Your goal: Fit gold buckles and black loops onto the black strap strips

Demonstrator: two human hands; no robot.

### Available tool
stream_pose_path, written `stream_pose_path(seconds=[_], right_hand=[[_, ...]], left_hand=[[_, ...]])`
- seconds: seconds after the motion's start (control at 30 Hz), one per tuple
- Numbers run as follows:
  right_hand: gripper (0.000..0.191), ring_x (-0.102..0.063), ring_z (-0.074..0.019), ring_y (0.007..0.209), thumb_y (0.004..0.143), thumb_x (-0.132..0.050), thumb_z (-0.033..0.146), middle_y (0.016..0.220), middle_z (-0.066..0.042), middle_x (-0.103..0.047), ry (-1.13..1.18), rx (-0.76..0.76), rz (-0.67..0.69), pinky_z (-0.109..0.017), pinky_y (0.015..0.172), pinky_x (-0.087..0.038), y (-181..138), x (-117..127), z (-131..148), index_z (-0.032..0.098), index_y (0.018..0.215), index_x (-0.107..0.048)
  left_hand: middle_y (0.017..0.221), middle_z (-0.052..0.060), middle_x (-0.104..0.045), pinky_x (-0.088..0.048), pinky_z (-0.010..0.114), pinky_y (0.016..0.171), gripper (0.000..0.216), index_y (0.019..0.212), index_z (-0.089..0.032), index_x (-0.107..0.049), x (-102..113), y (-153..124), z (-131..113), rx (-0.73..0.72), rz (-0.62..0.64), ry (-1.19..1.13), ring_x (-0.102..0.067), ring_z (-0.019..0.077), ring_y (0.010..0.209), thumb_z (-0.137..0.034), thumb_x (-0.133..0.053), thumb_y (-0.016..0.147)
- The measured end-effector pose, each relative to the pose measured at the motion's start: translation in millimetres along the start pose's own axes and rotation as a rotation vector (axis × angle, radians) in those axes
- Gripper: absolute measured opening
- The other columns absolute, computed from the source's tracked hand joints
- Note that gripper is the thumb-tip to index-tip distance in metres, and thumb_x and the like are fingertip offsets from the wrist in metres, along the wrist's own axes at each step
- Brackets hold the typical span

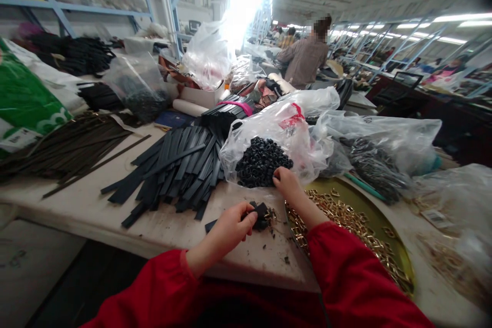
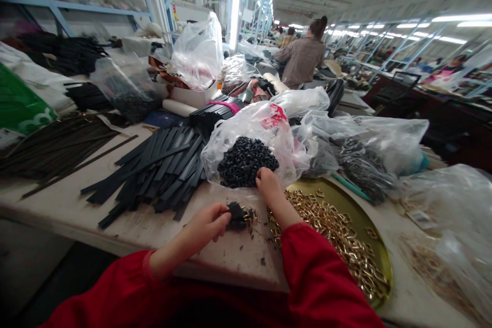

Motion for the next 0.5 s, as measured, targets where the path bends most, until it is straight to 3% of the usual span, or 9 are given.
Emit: stream_pose_path(seconds=[0.17, 0.33, 0.4, 0.5], right_hand=[[0.022, -0.060, -0.0177, 0.075, 0.077, -0.050, 0.027, 0.082, -0.007, -0.064, 0.269, -0.020, 0.030, -0.033, 0.073, -0.045, -33, 12, 24, 0.014, 0.092, -0.059], [0.026, -0.060, -0.0127, 0.064, 0.064, -0.070, 0.038, 0.071, 0.000, -0.063, 1.135, -0.259, 0.283, -0.031, 0.070, -0.048, -95, -8, 52, 0.017, 0.072, -0.057], [0.028, -0.058, -0.0106, 0.059, 0.060, -0.073, 0.038, 0.065, 0.002, -0.061, 1.194, -0.303, 0.266, -0.029, 0.066, -0.048, -111, -8, 56, 0.017, 0.067, -0.056], [0.027, -0.053, -0.0094, 0.053, 0.061, -0.073, 0.038, 0.059, 0.004, -0.058, 1.102, -0.241, 0.188, -0.025, 0.057, -0.044, -122, 0, 57, 0.017, 0.068, -0.057]], left_hand=[[0.053, -0.005, -0.049, -0.032, 0.019, 0.043, 0.024, 0.081, -0.016, -0.052, 13, -6, -20, -0.103, -0.134, 0.032, -0.043, 0.0079, 0.043, -0.038, -0.043, 0.081], [0.057, -0.004, -0.050, -0.032, 0.019, 0.048, 0.023, 0.082, -0.016, -0.055, 17, -17, -37, -0.182, -0.236, 0.097, -0.045, 0.0088, 0.051, -0.035, -0.043, 0.082], [0.058, -0.004, -0.050, -0.033, 0.019, 0.049, 0.022, 0.079, -0.015, -0.056, 12, -22, -38, -0.204, -0.204, 0.116, -0.046, 0.0088, 0.052, -0.033, -0.042, 0.082], [0.055, -0.005, -0.048, -0.032, 0.019, 0.048, 0.022, 0.075, -0.015, -0.056, 1, -27, -35, -0.186, -0.101, 0.133, -0.044, 0.0078, 0.049, -0.031, -0.042, 0.081]])
Point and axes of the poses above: each hand's wrist, its own y-axis towards the middle knuckle, its own x-axis out of the back of the hand, z = x × y, the point moved 8 cm from there along y, towards the middle knuckle
